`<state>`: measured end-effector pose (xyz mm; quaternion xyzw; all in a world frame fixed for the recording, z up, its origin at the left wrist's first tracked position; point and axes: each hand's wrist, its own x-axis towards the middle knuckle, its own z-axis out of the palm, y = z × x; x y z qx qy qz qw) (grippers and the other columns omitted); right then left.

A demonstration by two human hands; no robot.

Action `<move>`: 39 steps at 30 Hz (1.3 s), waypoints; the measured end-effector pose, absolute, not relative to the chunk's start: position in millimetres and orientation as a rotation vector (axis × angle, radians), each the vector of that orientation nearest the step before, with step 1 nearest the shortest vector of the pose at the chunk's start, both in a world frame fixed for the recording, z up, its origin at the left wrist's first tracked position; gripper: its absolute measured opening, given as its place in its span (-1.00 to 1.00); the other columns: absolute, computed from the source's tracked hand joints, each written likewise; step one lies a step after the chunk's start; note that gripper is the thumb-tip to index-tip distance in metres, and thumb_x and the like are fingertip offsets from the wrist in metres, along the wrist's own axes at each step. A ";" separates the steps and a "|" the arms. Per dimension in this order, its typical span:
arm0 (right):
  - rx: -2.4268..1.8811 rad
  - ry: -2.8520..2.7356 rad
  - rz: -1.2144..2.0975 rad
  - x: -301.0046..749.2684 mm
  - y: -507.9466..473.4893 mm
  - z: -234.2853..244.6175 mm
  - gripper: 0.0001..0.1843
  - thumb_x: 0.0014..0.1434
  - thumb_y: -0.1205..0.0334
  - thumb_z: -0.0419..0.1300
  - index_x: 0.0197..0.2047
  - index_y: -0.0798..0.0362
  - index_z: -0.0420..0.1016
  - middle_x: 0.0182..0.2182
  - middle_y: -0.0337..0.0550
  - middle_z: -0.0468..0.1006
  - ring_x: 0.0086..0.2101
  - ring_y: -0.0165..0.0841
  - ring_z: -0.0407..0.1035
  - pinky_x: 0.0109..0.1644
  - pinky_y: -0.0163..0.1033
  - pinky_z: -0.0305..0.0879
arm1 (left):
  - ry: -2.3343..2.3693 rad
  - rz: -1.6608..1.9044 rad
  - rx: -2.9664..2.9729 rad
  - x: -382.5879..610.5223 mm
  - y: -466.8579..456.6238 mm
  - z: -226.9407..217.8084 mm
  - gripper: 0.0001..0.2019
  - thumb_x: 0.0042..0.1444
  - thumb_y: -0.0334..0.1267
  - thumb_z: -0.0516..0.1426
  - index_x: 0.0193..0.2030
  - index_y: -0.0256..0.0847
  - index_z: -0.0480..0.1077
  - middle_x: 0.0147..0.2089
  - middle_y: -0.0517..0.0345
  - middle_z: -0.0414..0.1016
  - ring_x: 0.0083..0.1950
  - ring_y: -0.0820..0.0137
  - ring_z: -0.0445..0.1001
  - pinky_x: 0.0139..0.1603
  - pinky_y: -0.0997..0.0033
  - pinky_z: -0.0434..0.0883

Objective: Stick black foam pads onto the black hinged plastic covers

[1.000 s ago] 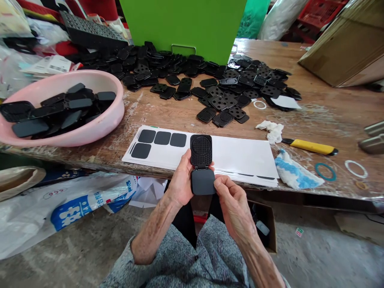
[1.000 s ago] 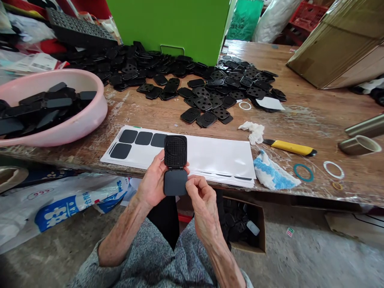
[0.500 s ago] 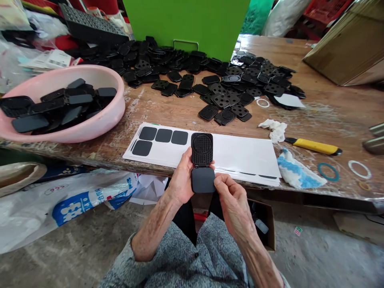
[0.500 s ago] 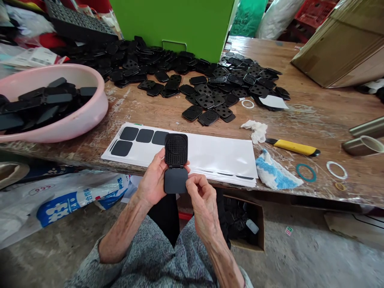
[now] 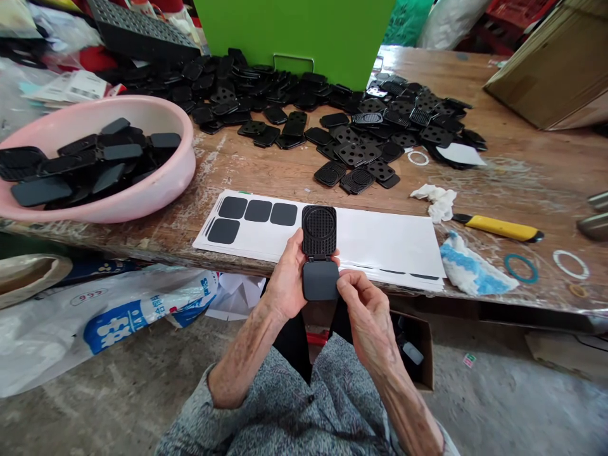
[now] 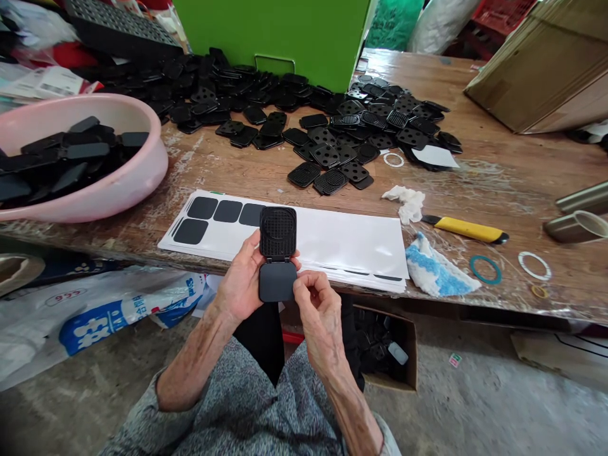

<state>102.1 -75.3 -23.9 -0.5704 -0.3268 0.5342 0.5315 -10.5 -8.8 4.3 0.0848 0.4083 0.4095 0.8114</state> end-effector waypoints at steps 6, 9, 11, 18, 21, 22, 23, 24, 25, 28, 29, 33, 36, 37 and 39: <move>-1.388 -0.888 1.193 101.1 -75.0 -24.2 -0.79 0.16 0.08 0.18 -0.40 0.02 0.34 -0.37 -0.24 0.37 -0.37 -0.39 0.20 -0.26 -0.28 0.15 | 0.885 0.886 0.175 -9.8 -8.2 6.2 -0.47 0.30 0.02 -0.13 -0.22 -0.38 0.49 -0.40 -0.05 0.57 -0.44 0.34 0.53 -0.42 0.42 0.46; -1.456 -1.018 1.023 99.5 -74.4 -23.8 -0.81 0.18 0.13 0.14 -0.42 0.02 0.33 -0.39 -0.24 0.34 -0.38 -0.38 0.22 -0.28 -0.26 0.18 | 0.894 0.877 0.148 -10.5 -8.5 6.3 -0.47 0.30 0.02 -0.12 -0.24 -0.39 0.49 -0.38 -0.06 0.57 -0.42 0.33 0.54 -0.39 0.41 0.48; -1.502 -1.168 0.828 97.7 -74.0 -22.9 -0.84 0.19 0.20 0.12 -0.42 0.00 0.33 -0.38 -0.22 0.35 -0.36 -0.36 0.26 -0.25 -0.24 0.22 | 0.884 0.889 0.133 -11.4 -8.9 5.8 -0.49 0.29 0.02 -0.10 -0.23 -0.38 0.50 -0.37 -0.06 0.57 -0.39 0.31 0.56 -0.37 0.39 0.50; -1.515 -1.434 0.350 88.8 -75.0 -21.2 -0.92 0.22 0.30 0.10 -0.22 -0.04 0.39 -0.23 -0.09 0.39 -0.25 -0.30 0.38 -0.22 -0.22 0.35 | 0.824 0.946 0.124 -12.3 -8.9 6.7 -0.49 0.29 0.04 -0.09 -0.26 -0.34 0.51 -0.36 -0.05 0.58 -0.34 0.29 0.57 -0.29 0.36 0.51; -1.514 -1.405 0.405 88.9 -72.1 -22.6 -0.92 0.21 0.26 0.13 -0.19 -0.03 0.38 -0.25 -0.11 0.42 -0.34 -0.34 0.39 -0.28 -0.24 0.35 | 0.855 0.936 0.135 -13.8 -8.5 12.1 -0.48 0.30 0.02 -0.12 -0.25 -0.36 0.51 -0.37 -0.05 0.57 -0.39 0.31 0.55 -0.33 0.36 0.50; -1.502 -1.397 0.477 90.0 -69.9 -22.7 -0.94 0.22 0.25 0.12 -0.20 -0.02 0.38 -0.29 -0.14 0.43 -0.37 -0.35 0.38 -0.30 -0.25 0.34 | 0.875 0.934 0.148 -15.7 -7.5 14.9 -0.48 0.30 0.01 -0.12 -0.25 -0.37 0.51 -0.37 -0.05 0.57 -0.40 0.32 0.54 -0.35 0.37 0.50; -1.478 -1.397 0.565 91.6 -67.2 -22.4 -0.94 0.24 0.25 0.10 -0.22 -0.02 0.38 -0.34 -0.17 0.43 -0.40 -0.36 0.38 -0.32 -0.26 0.33 | 0.900 0.942 0.163 -18.5 -5.7 18.2 -0.49 0.31 0.00 -0.12 -0.24 -0.37 0.50 -0.37 -0.05 0.57 -0.41 0.34 0.53 -0.37 0.38 0.49; -1.450 -1.399 0.651 93.4 -64.1 -21.6 -0.91 0.26 0.24 0.07 -0.24 -0.02 0.38 -0.38 -0.19 0.43 -0.42 -0.37 0.39 -0.33 -0.27 0.33 | 0.925 0.958 0.182 -22.2 -3.0 22.0 -0.50 0.31 -0.02 -0.12 -0.23 -0.37 0.50 -0.36 -0.05 0.57 -0.41 0.35 0.53 -0.38 0.39 0.49; -1.424 -1.400 0.719 95.5 -61.0 -20.3 -0.88 0.28 0.23 0.04 -0.25 -0.02 0.39 -0.39 -0.20 0.42 -0.42 -0.37 0.39 -0.33 -0.27 0.32 | 0.945 0.983 0.204 -26.7 0.4 26.2 -0.52 0.32 -0.03 -0.12 -0.21 -0.36 0.50 -0.34 -0.05 0.58 -0.41 0.35 0.53 -0.38 0.39 0.49; -1.408 -1.397 0.775 99.8 -52.9 -14.5 -0.82 0.27 0.15 0.05 -0.28 0.01 0.42 -0.37 -0.16 0.45 -0.39 -0.35 0.40 -0.29 -0.25 0.33 | 0.965 1.082 0.277 -41.5 11.9 39.3 -0.55 0.32 -0.06 -0.10 -0.15 -0.35 0.48 -0.29 -0.06 0.58 -0.36 0.32 0.54 -0.35 0.36 0.50; -1.424 -1.381 0.784 99.8 -51.0 -12.5 -0.81 0.26 0.12 0.07 -0.28 0.01 0.43 -0.36 -0.15 0.47 -0.37 -0.33 0.41 -0.27 -0.24 0.33 | 0.961 1.098 0.301 -45.4 15.0 42.5 -0.55 0.31 -0.06 -0.10 -0.15 -0.36 0.48 -0.30 -0.07 0.58 -0.36 0.32 0.54 -0.35 0.35 0.50; -1.348 -1.359 1.046 88.4 -46.0 -7.0 -0.73 0.27 0.04 0.08 -0.10 0.02 0.42 -0.31 -0.14 0.55 -0.33 -0.30 0.47 -0.25 -0.24 0.38 | 0.929 1.075 0.350 -48.1 18.7 40.7 -0.53 0.32 -0.04 -0.12 -0.18 -0.39 0.46 -0.33 -0.05 0.54 -0.40 0.37 0.49 -0.42 0.42 0.44; -1.247 -1.543 0.831 71.8 -45.9 -6.7 -0.77 0.32 0.17 0.00 -0.10 0.04 0.43 -0.36 -0.15 0.54 -0.40 -0.35 0.45 -0.31 -0.28 0.39 | 1.005 1.167 0.472 -38.7 14.0 27.0 -0.64 0.24 0.00 0.04 -0.12 -0.28 0.42 -0.36 0.09 0.50 -0.46 0.46 0.42 -0.48 0.52 0.36; -1.271 -1.626 0.597 66.2 -46.5 -7.5 -0.77 0.32 0.23 -0.02 -0.12 0.05 0.44 -0.39 -0.15 0.53 -0.42 -0.36 0.43 -0.31 -0.27 0.38 | 1.012 1.231 0.513 -35.4 12.1 22.5 -0.63 0.18 0.04 0.10 -0.07 -0.24 0.40 -0.35 0.14 0.48 -0.45 0.49 0.41 -0.45 0.54 0.35; -1.332 -1.763 0.089 56.3 -48.7 -9.5 -0.76 0.31 0.33 -0.02 -0.09 0.10 0.45 -0.43 -0.11 0.49 -0.42 -0.33 0.40 -0.30 -0.23 0.38 | 0.930 1.333 0.538 -31.1 8.9 16.0 -0.52 0.08 0.12 0.17 0.03 -0.13 0.36 -0.31 0.20 0.46 -0.42 0.52 0.39 -0.38 0.56 0.35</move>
